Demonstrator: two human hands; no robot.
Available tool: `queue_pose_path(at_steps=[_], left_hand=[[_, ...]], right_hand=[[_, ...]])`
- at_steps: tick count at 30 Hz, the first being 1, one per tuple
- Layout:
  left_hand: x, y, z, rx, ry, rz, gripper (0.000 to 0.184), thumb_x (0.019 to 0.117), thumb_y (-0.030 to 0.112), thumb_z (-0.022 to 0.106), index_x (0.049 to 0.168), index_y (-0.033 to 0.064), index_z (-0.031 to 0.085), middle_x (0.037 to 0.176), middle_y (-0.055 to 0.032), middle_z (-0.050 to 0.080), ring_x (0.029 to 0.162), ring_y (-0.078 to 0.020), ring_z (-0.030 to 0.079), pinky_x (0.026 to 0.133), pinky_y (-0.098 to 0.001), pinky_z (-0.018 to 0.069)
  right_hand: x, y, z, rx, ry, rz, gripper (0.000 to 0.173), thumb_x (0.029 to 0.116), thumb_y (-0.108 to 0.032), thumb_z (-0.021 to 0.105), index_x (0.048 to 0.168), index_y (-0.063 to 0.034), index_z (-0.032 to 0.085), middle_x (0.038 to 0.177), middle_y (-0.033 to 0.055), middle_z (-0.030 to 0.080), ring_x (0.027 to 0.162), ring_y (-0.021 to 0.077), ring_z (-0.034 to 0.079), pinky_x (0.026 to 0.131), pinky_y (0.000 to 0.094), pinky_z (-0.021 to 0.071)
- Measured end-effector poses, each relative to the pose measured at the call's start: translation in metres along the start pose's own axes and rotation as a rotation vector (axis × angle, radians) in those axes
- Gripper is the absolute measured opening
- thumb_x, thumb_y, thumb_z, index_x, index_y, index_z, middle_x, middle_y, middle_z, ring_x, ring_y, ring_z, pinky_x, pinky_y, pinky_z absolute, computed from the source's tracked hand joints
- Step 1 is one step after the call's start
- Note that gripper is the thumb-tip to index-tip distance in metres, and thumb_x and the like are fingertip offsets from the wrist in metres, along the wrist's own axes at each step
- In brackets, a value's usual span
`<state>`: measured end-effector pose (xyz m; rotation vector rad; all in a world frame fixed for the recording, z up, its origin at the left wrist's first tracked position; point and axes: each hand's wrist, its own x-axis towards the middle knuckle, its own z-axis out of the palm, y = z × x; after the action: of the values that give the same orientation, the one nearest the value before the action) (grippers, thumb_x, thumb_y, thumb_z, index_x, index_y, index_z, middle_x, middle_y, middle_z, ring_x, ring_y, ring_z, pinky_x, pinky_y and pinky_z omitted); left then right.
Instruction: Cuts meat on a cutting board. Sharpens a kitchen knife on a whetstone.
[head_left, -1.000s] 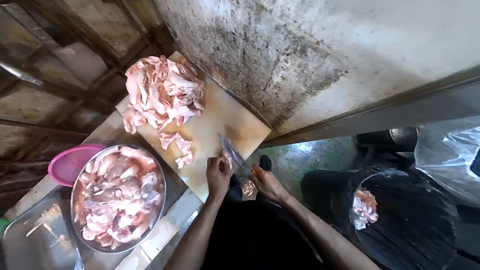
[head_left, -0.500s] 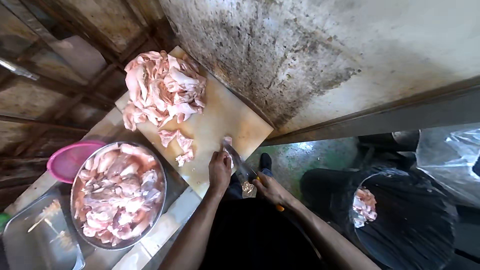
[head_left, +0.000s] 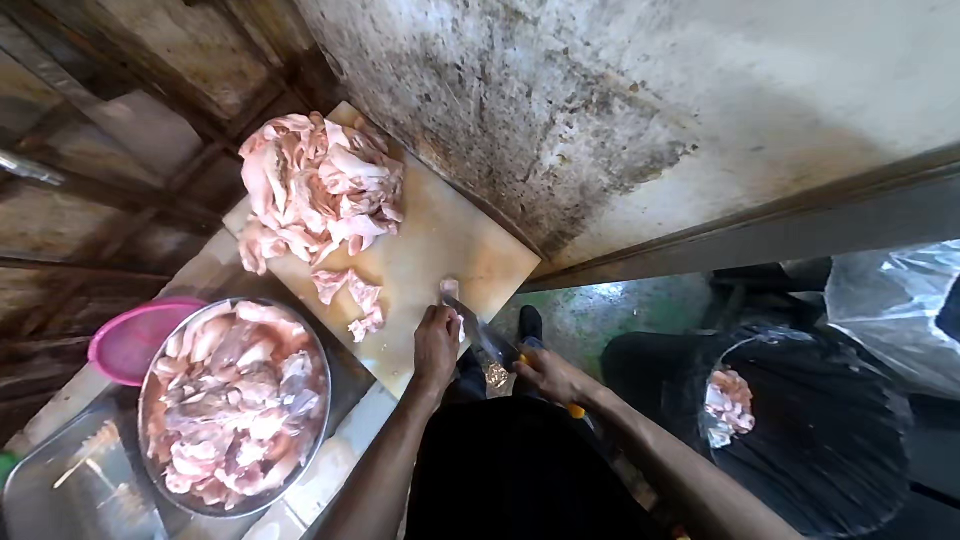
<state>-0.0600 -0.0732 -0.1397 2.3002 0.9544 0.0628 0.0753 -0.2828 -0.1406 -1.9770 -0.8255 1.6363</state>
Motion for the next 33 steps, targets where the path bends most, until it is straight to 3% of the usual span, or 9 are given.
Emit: queue_pose_path(at_steps=[3, 7, 9, 12, 15, 22, 28, 31, 33], left_hand=[[0.002, -0.001, -0.003, 0.021, -0.026, 0.004, 0.014, 0.0972, 0.014, 0.069, 0.106, 0.0034, 0.072, 0.102, -0.0126, 0.068, 0.085, -0.0221, 0.070, 0.080, -0.0409, 0.0615], [0.004, -0.004, -0.005, 0.032, -0.012, 0.019, 0.013, 0.0972, 0.014, 0.068, 0.104, 0.0033, 0.072, 0.102, -0.0124, 0.068, 0.084, -0.0224, 0.069, 0.079, -0.0405, 0.0615], [0.003, -0.004, -0.003, 0.031, 0.009, 0.022, 0.012, 0.0979, 0.015, 0.068, 0.103, 0.0046, 0.072, 0.100, -0.0110, 0.068, 0.083, -0.0211, 0.069, 0.078, -0.0394, 0.0615], [0.001, -0.004, 0.002, 0.026, 0.036, 0.040, 0.011, 0.0975, 0.015, 0.069, 0.101, 0.0049, 0.072, 0.098, -0.0109, 0.067, 0.081, -0.0208, 0.069, 0.076, -0.0391, 0.0618], [-0.002, -0.002, 0.002, 0.040, 0.024, 0.044, 0.011, 0.0980, 0.014, 0.068, 0.102, 0.0044, 0.072, 0.100, -0.0115, 0.068, 0.083, -0.0214, 0.070, 0.078, -0.0397, 0.0621], [-0.002, -0.006, -0.006, 0.046, -0.020, 0.055, 0.014, 0.0993, 0.011, 0.064, 0.105, 0.0019, 0.072, 0.107, -0.0128, 0.069, 0.090, -0.0223, 0.071, 0.086, -0.0396, 0.0613], [-0.007, -0.020, -0.009, -0.052, 0.007, -0.001, 0.018, 0.0992, 0.013, 0.064, 0.110, 0.0021, 0.072, 0.104, -0.0121, 0.070, 0.088, -0.0197, 0.070, 0.085, -0.0374, 0.0609], [-0.006, -0.020, -0.009, -0.023, -0.009, -0.019, 0.021, 0.0995, 0.016, 0.064, 0.116, 0.0034, 0.069, 0.109, -0.0120, 0.069, 0.092, -0.0193, 0.071, 0.088, -0.0371, 0.0608], [-0.003, -0.014, -0.011, 0.065, -0.028, 0.018, 0.027, 0.1005, 0.020, 0.062, 0.122, 0.0059, 0.070, 0.120, -0.0125, 0.067, 0.103, -0.0224, 0.069, 0.093, -0.0394, 0.0594]], right_hand=[[0.027, -0.017, -0.003, 0.031, 0.008, -0.021, 0.038, 0.1074, -0.043, 0.046, 0.118, -0.0092, 0.062, 0.078, 0.0082, 0.060, 0.064, 0.0204, 0.061, 0.063, 0.0414, 0.0539], [0.049, -0.035, -0.010, 0.011, 0.002, -0.039, 0.037, 0.1082, -0.040, 0.046, 0.124, -0.0103, 0.060, 0.077, 0.0100, 0.061, 0.061, 0.0220, 0.061, 0.060, 0.0421, 0.0541], [0.041, -0.029, -0.011, 0.000, -0.010, -0.056, 0.039, 0.1079, -0.042, 0.047, 0.127, -0.0109, 0.060, 0.078, 0.0099, 0.061, 0.061, 0.0216, 0.061, 0.060, 0.0418, 0.0544], [0.016, -0.005, -0.013, -0.025, -0.037, -0.064, 0.039, 0.1063, -0.043, 0.047, 0.122, -0.0097, 0.061, 0.081, 0.0094, 0.061, 0.067, 0.0220, 0.062, 0.066, 0.0443, 0.0544], [0.005, 0.007, -0.012, 0.003, -0.086, -0.031, 0.041, 0.1058, -0.045, 0.046, 0.120, -0.0095, 0.060, 0.077, 0.0071, 0.058, 0.061, 0.0196, 0.059, 0.060, 0.0416, 0.0532], [0.045, -0.045, -0.016, -0.041, -0.050, -0.048, 0.039, 0.1082, -0.041, 0.047, 0.123, -0.0083, 0.061, 0.085, 0.0120, 0.062, 0.068, 0.0240, 0.062, 0.067, 0.0451, 0.0547], [0.019, -0.056, -0.011, -0.184, 0.122, -0.104, 0.036, 0.1062, -0.037, 0.051, 0.124, -0.0069, 0.061, 0.095, 0.0170, 0.067, 0.088, 0.0335, 0.068, 0.082, 0.0551, 0.0557], [-0.004, -0.049, -0.007, -0.169, 0.233, -0.084, 0.038, 0.1058, -0.039, 0.049, 0.122, -0.0075, 0.060, 0.091, 0.0152, 0.067, 0.084, 0.0319, 0.069, 0.079, 0.0528, 0.0562], [-0.015, -0.042, -0.006, -0.154, 0.301, -0.057, 0.038, 0.1056, -0.041, 0.048, 0.124, -0.0089, 0.059, 0.089, 0.0134, 0.066, 0.083, 0.0301, 0.069, 0.078, 0.0509, 0.0567]])
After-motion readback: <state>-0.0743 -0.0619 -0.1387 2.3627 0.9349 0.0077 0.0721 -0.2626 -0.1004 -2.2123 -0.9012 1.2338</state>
